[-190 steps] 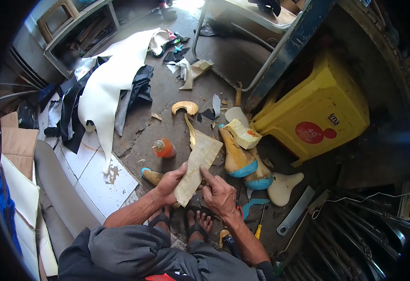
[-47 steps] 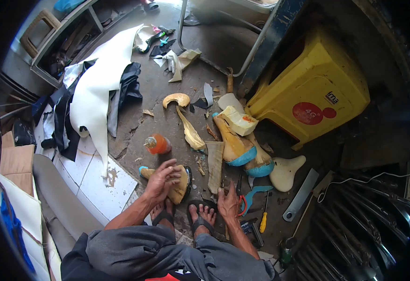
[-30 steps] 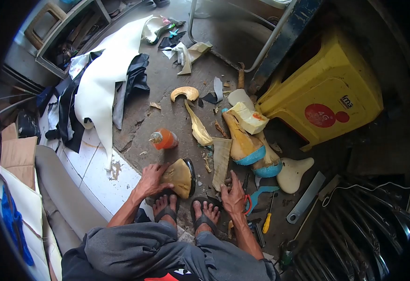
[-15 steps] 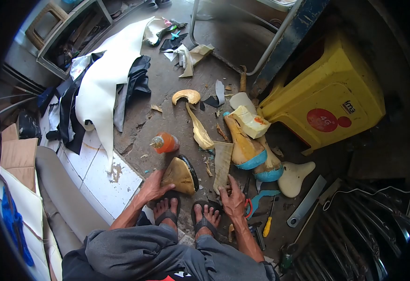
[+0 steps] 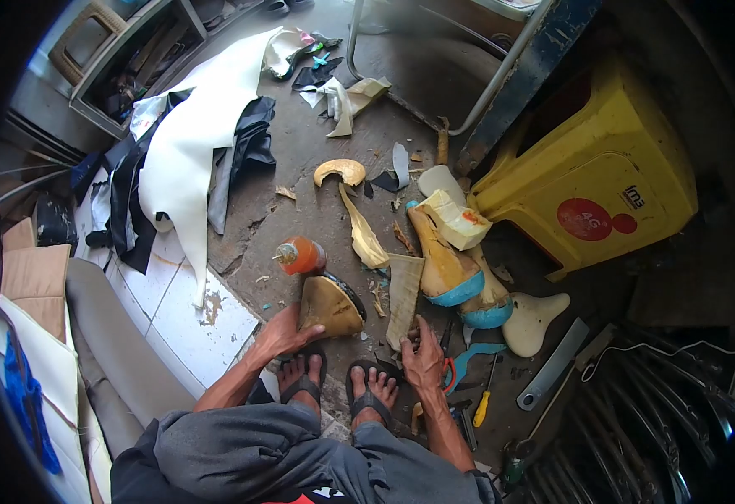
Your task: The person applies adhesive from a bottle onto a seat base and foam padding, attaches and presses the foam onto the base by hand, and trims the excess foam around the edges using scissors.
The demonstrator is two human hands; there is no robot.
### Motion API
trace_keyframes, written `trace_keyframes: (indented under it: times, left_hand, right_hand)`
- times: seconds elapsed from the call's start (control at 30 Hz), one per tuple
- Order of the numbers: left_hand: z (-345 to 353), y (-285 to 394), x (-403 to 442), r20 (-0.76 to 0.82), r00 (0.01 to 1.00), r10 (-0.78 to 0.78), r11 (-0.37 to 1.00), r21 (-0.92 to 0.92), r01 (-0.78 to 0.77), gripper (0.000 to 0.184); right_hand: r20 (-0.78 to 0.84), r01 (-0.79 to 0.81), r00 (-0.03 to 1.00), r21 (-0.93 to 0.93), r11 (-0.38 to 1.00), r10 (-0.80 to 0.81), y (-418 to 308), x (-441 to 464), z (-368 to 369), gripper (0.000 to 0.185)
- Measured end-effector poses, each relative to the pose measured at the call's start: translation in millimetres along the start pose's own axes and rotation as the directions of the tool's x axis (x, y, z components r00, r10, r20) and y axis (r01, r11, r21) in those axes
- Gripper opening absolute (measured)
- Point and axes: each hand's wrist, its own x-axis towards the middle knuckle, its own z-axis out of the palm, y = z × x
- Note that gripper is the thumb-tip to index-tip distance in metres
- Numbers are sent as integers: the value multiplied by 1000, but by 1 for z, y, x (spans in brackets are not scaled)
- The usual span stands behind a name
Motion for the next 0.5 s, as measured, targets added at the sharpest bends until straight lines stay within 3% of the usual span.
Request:
trace_keyframes:
  times: [0.1, 0.33, 0.4, 0.43, 0.5]
  left_hand:
    - [-1, 7, 1, 22, 1000, -8, 1000, 14, 8, 73]
    - [29, -27, 28, -134, 978, 157, 979, -107, -172, 77]
    - [38, -34, 34, -177, 962, 208, 964, -130, -232, 78]
    - [40, -36, 37, -194, 955, 225, 961, -120, -251, 79]
    - [39, -36, 37, -222, 947, 231, 958, -118, -262, 79]
  right_hand:
    - [4, 13, 1000, -13, 1000, -13, -6, -1, -5, 57]
    - [9, 113, 994, -84, 990, -112, 7, 3, 5, 59]
    - [170, -89, 983, 84, 992, 73, 2, 4, 11, 65]
    - [178, -84, 982, 84, 993, 68, 4, 5, 19, 65]
    - [248, -194, 961, 306, 932, 119, 10, 8, 35, 84]
